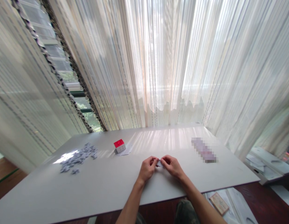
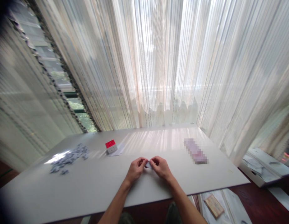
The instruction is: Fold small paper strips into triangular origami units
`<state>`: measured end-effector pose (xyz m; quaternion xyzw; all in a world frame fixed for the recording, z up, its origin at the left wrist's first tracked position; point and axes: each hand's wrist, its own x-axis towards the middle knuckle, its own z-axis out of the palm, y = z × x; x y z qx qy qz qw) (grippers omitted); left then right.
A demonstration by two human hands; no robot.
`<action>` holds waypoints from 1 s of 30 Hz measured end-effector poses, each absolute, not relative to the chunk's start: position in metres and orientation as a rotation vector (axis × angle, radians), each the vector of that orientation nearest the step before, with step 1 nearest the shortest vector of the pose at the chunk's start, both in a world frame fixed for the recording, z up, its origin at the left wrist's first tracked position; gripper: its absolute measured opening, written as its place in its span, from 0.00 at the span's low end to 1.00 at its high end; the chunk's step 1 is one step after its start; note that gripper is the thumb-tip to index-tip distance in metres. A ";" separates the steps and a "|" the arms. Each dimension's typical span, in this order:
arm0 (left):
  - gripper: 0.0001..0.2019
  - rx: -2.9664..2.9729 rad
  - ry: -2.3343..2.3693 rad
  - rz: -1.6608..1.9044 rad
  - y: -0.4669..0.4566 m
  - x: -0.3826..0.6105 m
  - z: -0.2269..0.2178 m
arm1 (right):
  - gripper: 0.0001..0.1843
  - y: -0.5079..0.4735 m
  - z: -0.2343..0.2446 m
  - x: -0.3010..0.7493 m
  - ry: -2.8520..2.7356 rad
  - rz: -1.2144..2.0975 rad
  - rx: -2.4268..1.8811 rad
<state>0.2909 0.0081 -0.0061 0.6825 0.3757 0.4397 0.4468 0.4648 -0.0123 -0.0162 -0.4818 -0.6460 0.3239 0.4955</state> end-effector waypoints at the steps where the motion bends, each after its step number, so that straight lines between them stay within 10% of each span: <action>1: 0.15 1.688 0.924 1.087 0.008 0.291 -0.006 | 0.17 -0.012 -0.016 0.465 -1.573 0.784 -1.165; 30: 0.17 1.627 0.916 1.148 0.008 0.292 -0.004 | 0.20 -0.009 -0.013 0.467 -1.427 0.847 -1.136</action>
